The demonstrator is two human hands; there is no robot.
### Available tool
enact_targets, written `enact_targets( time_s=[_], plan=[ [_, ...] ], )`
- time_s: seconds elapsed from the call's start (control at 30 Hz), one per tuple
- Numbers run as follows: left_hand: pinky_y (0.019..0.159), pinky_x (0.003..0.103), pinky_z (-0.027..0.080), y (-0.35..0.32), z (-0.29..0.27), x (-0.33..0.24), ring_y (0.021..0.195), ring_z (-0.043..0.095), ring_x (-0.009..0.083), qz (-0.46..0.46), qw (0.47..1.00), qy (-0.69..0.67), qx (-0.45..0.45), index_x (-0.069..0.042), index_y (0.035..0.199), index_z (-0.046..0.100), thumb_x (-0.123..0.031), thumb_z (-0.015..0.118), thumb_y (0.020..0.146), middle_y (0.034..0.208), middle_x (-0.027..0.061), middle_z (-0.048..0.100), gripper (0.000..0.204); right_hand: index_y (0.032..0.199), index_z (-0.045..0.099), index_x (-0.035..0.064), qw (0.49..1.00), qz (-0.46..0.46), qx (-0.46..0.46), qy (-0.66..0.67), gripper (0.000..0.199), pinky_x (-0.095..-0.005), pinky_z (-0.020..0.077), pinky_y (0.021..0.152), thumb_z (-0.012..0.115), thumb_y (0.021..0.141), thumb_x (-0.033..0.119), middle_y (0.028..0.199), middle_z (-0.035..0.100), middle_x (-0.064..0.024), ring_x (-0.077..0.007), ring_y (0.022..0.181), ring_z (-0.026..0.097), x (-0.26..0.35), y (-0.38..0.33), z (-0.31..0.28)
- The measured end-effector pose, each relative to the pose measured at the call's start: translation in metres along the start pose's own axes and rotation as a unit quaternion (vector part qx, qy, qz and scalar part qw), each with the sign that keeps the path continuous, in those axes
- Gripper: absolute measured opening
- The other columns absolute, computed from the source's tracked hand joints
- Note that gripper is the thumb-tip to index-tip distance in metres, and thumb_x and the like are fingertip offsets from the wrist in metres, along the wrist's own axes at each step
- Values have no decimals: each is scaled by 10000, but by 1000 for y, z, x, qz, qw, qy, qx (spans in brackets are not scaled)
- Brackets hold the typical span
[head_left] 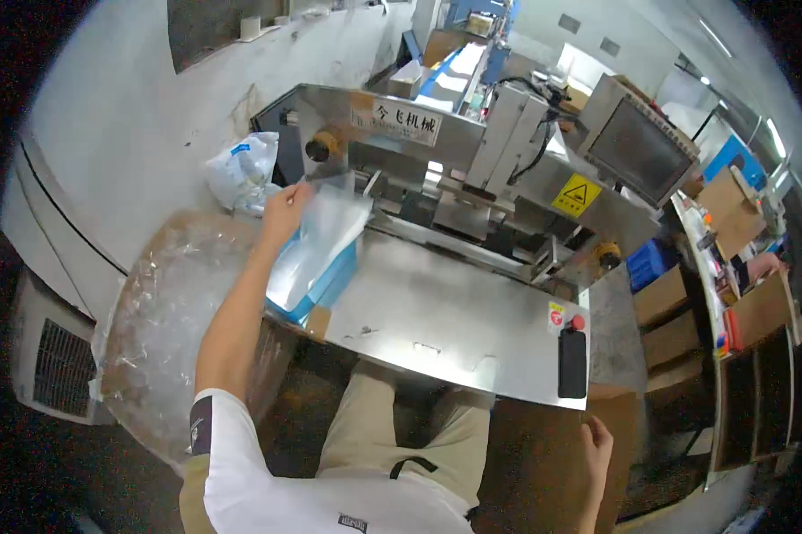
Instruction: Insert small white boxes into plastic bags and then place the bagged items into a cardboard shipping container.
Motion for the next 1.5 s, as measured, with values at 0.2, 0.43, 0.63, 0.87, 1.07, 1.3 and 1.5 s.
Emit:
enact_targets(
  time_s=[0.2,0.43,0.63,0.87,1.07,1.3,1.5],
  plan=[
    [672,350,523,-76,0,-203,779,695,251,220,975,-14,19,-55,938,647,-199,667,902,821,109,700,150,1276,577,-42,975,-164,-83,127,466,-403,375,1092,715,869,136,1348,563,-206,-306,1270,527,169,-2,35],
    [691,336,556,-233,40,-308,807,720,262,127,917,-208,317,-17,1044,663,-133,669,905,907,158,711,181,1164,607,34,900,-424,10,97,432,-418,493,895,777,797,186,1160,623,-203,-384,1090,602,339,-38,123],
    [635,255,505,-290,41,-243,701,628,95,-208,856,-212,424,28,938,669,-86,688,889,806,71,706,126,859,668,60,864,-502,31,21,69,-368,541,696,699,828,113,913,674,-98,-298,841,660,318,-50,117],
    [711,334,526,-286,37,-297,761,678,223,223,942,-41,249,1,1192,606,-75,709,841,972,136,713,374,770,596,49,843,-537,32,-16,182,-391,510,773,729,777,174,847,614,-96,-291,850,612,288,-66,134],
    [716,432,524,-283,86,-315,818,651,377,181,811,-42,555,-103,1168,635,-181,673,862,947,187,681,318,796,624,44,852,-507,114,-60,159,-424,499,797,687,786,189,815,637,-125,-316,865,619,277,-58,144],
    [678,483,504,-266,87,-271,770,635,418,168,774,44,609,-52,943,643,-238,596,930,800,208,656,192,888,671,59,868,-412,266,-79,156,-431,498,821,680,849,209,831,664,-131,-327,852,626,263,-35,145],
    [751,414,501,-199,118,-219,823,646,331,89,755,30,649,-53,1003,615,-318,520,984,886,168,679,283,822,708,36,843,-444,295,73,161,-395,477,881,703,833,197,946,688,-115,-309,961,616,279,46,162]
  ],
)
Point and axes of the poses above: each hand's wrist, its own y-axis towards the middle knuckle, its own z-axis out of the palm, x = y × z, the point moved 7 cm from there along y, towards the middle knuckle
